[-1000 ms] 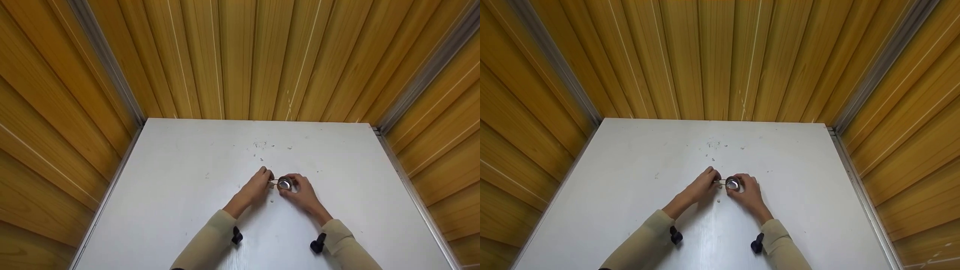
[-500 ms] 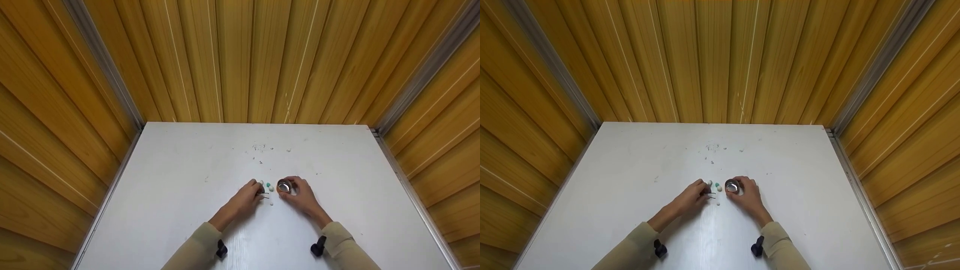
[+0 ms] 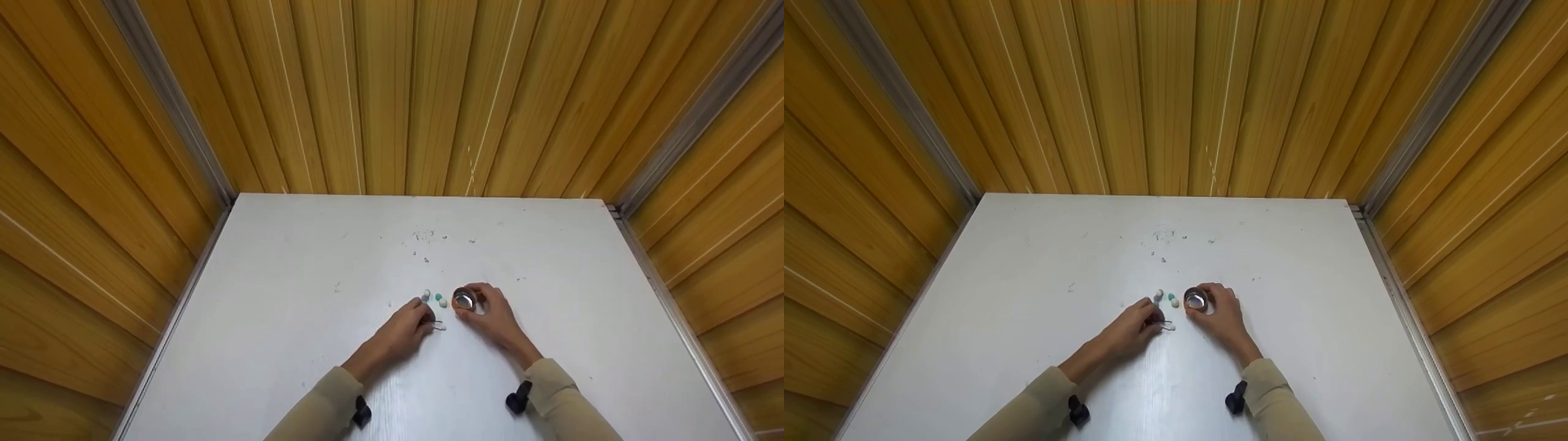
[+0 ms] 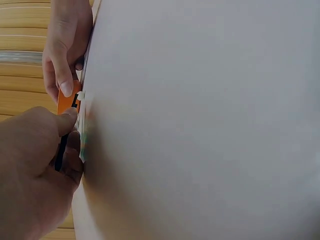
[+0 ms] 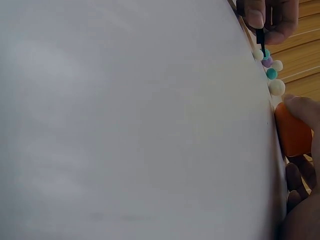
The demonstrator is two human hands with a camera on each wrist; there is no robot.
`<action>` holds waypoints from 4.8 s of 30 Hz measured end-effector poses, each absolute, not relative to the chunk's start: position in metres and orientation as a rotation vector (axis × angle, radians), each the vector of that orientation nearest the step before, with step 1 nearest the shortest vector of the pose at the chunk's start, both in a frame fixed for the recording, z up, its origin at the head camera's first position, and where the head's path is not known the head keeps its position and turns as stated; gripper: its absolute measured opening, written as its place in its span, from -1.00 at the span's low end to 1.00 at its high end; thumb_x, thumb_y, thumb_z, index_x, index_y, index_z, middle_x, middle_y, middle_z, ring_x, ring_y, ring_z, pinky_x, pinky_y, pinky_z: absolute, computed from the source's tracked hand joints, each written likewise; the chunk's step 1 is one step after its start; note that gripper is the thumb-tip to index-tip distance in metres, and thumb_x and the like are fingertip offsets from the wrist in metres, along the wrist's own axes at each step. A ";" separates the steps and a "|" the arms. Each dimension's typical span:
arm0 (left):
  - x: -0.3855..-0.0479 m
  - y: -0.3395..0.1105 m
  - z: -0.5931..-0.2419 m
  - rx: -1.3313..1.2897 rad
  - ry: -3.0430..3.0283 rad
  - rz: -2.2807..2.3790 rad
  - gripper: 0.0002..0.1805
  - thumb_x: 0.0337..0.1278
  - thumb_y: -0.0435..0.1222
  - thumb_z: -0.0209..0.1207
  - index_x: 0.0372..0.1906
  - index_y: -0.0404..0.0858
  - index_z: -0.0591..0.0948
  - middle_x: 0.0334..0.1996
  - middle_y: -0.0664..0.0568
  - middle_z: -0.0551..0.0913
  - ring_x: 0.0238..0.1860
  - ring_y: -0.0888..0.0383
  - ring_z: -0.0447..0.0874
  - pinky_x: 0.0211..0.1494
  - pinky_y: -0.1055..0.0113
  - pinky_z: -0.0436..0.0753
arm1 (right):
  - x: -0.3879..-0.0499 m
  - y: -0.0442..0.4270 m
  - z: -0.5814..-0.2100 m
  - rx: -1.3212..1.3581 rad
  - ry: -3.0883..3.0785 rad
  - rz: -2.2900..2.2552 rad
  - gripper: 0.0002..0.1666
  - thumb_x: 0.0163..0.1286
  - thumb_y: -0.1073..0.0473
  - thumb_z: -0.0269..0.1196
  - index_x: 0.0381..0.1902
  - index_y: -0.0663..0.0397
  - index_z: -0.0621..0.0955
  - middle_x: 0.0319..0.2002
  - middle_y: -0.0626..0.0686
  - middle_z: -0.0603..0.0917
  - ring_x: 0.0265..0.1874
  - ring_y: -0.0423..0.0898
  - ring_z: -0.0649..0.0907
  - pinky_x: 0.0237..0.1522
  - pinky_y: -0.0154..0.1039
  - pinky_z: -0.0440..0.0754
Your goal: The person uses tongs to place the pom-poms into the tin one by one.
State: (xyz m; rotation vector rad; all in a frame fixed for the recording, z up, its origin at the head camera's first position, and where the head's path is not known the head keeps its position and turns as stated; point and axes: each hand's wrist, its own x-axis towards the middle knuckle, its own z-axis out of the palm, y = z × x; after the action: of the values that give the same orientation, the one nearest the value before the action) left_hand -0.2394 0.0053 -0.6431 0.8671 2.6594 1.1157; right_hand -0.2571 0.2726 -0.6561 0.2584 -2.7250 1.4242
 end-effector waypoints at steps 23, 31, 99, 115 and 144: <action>-0.240 0.022 -0.645 0.838 2.842 0.941 -0.93 0.52 -0.26 0.25 -0.04 -0.11 0.67 -0.01 0.13 0.61 0.06 0.18 0.63 0.11 0.24 0.65 | -0.257 0.274 -0.657 0.312 -2.694 1.398 -0.25 0.21 -0.05 0.63 0.29 0.06 0.62 0.11 -0.01 0.68 0.10 -0.02 0.55 0.22 0.03 0.41; -0.242 0.023 -0.643 0.832 2.863 1.017 -0.94 0.53 -0.27 0.23 -0.04 -0.12 0.65 -0.05 0.16 0.55 -0.01 0.23 0.56 0.08 0.26 0.63 | -0.255 0.272 -0.653 0.291 -2.694 1.398 -0.27 0.21 -0.03 0.63 0.27 0.06 0.63 0.11 0.02 0.68 0.10 0.01 0.55 0.24 0.06 0.42; -0.273 -0.014 -0.639 0.666 2.815 1.027 -0.87 0.53 -0.24 0.27 0.00 -0.15 0.73 -0.13 0.15 0.57 -0.11 0.26 0.54 0.02 0.30 0.62 | -0.254 0.273 -0.658 0.226 -2.732 1.405 -0.25 0.22 -0.07 0.61 0.31 -0.01 0.61 0.13 0.01 0.64 0.12 -0.02 0.53 0.27 0.07 0.41; -0.272 -0.013 -0.641 0.719 2.878 0.965 -0.89 0.57 -0.23 0.21 -0.02 -0.14 0.70 -0.13 0.17 0.55 -0.06 0.22 0.54 0.08 0.26 0.62 | -0.257 0.274 -0.659 0.286 -2.700 1.362 -0.27 0.23 -0.07 0.60 0.28 0.05 0.63 0.11 -0.01 0.67 0.09 -0.02 0.54 0.21 0.06 0.44; -0.280 0.061 -0.619 0.826 2.930 0.913 -0.86 0.55 -0.23 0.24 0.01 -0.17 0.70 -0.11 0.11 0.56 -0.03 0.21 0.54 0.08 0.35 0.61 | -0.258 0.274 -0.661 0.304 -2.688 1.388 -0.28 0.20 -0.03 0.64 0.25 0.04 0.64 0.11 -0.02 0.68 0.07 -0.02 0.54 0.18 0.02 0.42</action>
State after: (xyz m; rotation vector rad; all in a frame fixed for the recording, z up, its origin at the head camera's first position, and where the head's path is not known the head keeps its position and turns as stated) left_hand -0.2798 0.0607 -0.6192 0.8261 2.9301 0.9126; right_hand -0.2575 0.2741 -0.6607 0.3042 -2.6885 1.3884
